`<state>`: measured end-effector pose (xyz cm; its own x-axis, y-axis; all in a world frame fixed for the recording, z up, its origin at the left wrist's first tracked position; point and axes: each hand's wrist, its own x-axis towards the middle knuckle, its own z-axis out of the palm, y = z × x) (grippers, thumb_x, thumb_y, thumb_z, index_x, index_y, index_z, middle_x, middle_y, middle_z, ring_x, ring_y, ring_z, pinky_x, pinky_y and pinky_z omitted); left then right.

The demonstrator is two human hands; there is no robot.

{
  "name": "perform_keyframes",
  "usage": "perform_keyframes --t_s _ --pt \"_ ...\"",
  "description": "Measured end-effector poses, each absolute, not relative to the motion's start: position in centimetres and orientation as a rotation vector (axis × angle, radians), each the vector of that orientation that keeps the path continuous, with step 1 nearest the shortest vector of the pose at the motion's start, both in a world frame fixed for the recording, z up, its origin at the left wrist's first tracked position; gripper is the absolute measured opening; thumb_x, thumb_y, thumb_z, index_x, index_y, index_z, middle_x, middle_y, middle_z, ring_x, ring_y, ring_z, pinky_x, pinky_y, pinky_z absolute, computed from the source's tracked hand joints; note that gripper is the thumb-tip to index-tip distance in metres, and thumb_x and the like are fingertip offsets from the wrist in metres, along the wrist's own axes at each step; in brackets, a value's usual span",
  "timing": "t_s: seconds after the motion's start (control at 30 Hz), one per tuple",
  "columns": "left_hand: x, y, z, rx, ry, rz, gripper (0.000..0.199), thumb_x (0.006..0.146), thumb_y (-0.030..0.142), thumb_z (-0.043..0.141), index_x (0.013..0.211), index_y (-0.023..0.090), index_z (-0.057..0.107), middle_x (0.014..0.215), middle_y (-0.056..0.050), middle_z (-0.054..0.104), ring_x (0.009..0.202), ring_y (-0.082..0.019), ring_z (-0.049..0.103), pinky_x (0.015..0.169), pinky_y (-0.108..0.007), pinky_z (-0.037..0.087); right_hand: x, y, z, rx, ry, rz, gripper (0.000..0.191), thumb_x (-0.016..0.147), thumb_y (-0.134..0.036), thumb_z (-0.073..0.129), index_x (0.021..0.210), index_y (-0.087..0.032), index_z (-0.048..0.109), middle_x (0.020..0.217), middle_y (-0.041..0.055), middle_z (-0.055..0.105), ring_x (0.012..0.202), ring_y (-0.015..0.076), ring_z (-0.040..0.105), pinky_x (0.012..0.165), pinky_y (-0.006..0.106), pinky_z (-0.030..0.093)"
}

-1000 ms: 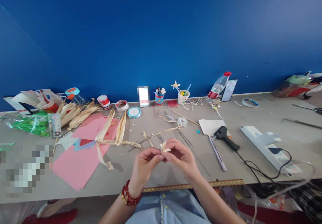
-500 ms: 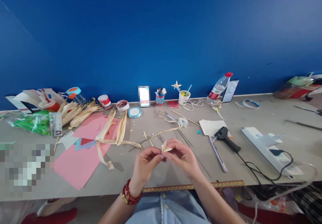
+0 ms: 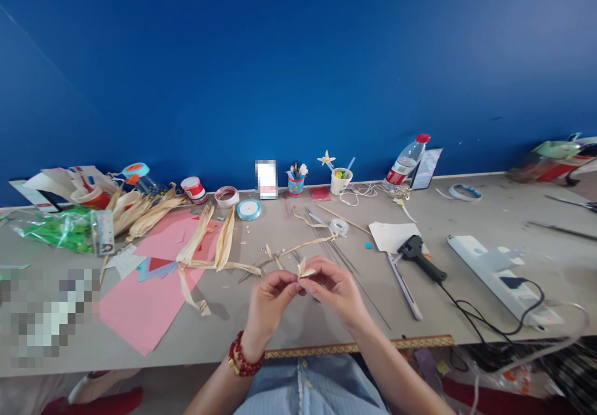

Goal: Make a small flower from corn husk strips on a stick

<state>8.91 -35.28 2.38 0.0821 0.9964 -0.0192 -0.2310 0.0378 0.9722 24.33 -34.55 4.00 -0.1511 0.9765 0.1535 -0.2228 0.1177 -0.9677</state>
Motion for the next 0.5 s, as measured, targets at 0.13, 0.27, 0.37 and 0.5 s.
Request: perform_keyframes --t_s 0.13,0.27,0.37,0.5 --pt "9.14 -35.06 2.21 1.096 1.007 1.247 0.016 0.075 0.032 0.078 0.075 0.016 0.075 0.068 -0.004 0.074 0.066 -0.016 0.066 0.067 -0.025 0.053 24.25 -34.47 3.99 -0.917 -1.307 1.218 0.012 0.082 -0.028 0.073 0.076 -0.019 0.067 0.083 0.0027 0.059 0.067 0.0146 0.062 0.062 0.028 0.055" --pt "9.21 -34.85 2.07 1.147 1.048 1.262 0.015 0.078 0.030 0.075 0.075 0.016 0.075 0.069 -0.004 0.074 0.066 -0.016 0.066 0.067 -0.025 0.052 24.19 -34.39 4.22 -0.973 -1.426 1.029 0.014 0.085 -0.026 0.068 0.073 -0.019 0.066 0.083 0.0045 0.062 0.071 0.0162 0.062 0.064 0.027 0.053" --pt "9.31 -34.76 1.96 1.161 1.061 1.284 0.015 0.079 0.031 0.074 0.075 0.016 0.074 0.070 -0.004 0.074 0.067 -0.016 0.066 0.068 -0.025 0.052 24.14 -34.40 4.26 -0.985 -1.468 0.931 0.013 0.085 -0.024 0.066 0.074 -0.019 0.065 0.084 0.0057 0.065 0.075 0.0176 0.063 0.066 0.028 0.053" --pt "9.70 -34.62 1.71 1.137 1.065 1.305 0.016 0.078 0.032 0.075 0.077 0.016 0.074 0.072 -0.004 0.075 0.068 -0.017 0.067 0.068 -0.026 0.052 24.18 -34.46 4.42 -1.020 -1.477 0.860 0.010 0.084 -0.024 0.066 0.075 -0.020 0.065 0.085 0.0061 0.065 0.075 0.0182 0.062 0.067 0.029 0.053"
